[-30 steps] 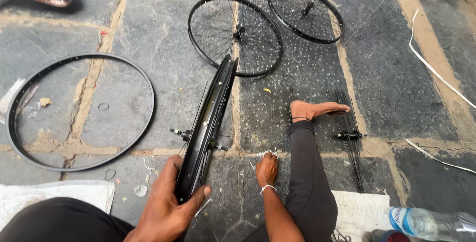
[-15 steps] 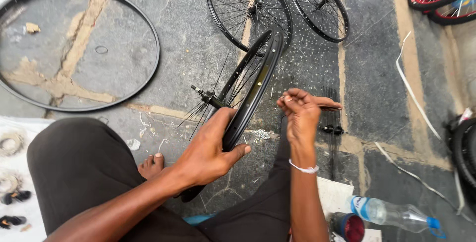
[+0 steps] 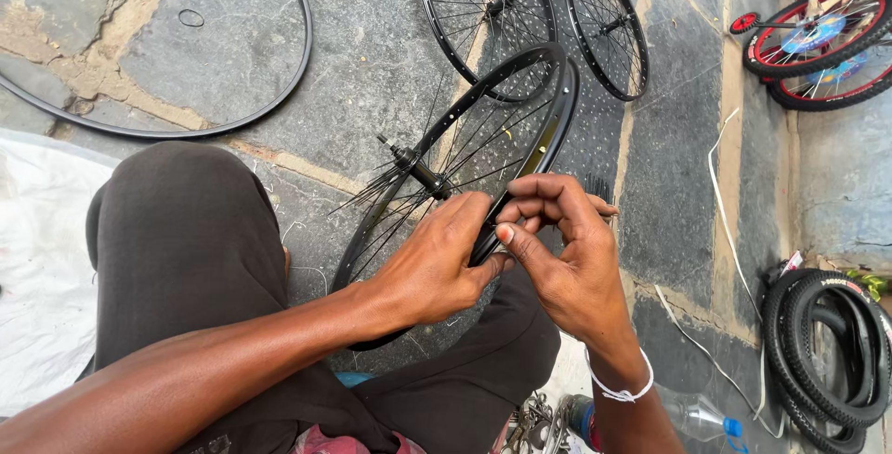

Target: The person is assembling a bicycle wheel by hand. They insert spokes into the hub and rim, then tighten the nipples to secure the spokes in place. The process is repeated for multiple spokes around the wheel.

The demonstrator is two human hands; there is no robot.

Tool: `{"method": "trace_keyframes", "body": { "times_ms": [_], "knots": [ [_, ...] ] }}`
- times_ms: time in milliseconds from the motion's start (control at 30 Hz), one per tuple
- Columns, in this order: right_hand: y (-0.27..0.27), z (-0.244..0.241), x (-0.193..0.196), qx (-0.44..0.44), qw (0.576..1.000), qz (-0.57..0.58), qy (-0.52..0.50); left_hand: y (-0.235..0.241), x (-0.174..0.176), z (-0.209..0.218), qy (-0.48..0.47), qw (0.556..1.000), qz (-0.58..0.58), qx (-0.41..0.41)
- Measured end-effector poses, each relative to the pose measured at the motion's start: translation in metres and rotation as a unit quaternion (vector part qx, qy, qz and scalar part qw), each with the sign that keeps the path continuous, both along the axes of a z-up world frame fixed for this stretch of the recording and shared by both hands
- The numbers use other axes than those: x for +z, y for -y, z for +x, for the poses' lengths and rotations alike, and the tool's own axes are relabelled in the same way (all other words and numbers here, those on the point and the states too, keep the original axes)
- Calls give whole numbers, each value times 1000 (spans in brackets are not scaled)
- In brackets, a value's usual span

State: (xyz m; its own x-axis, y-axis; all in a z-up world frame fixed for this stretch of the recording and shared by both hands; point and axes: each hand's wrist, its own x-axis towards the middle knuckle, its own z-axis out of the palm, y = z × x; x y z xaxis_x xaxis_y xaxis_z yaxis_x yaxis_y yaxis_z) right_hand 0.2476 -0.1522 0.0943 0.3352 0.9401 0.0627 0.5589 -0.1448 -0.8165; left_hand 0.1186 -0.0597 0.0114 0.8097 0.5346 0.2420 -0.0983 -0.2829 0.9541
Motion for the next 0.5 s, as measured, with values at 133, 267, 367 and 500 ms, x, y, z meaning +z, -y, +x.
{"method": "trace_keyframes", "body": {
  "times_ms": [133,267,367,500],
  "knots": [
    [-7,-11,4,-45,997,-39,40,1,-6,1,34,999,13,14],
    [-13,-27,9,-42,976,-15,212,0,-4,-1,22,999,29,28],
    [-6,-21,-1,-64,989,103,84,-4,6,-12,59,998,9,16],
    [6,23,-98,-206,923,308,-100,-8,9,-39,-76,995,-65,20]
  ]
}}
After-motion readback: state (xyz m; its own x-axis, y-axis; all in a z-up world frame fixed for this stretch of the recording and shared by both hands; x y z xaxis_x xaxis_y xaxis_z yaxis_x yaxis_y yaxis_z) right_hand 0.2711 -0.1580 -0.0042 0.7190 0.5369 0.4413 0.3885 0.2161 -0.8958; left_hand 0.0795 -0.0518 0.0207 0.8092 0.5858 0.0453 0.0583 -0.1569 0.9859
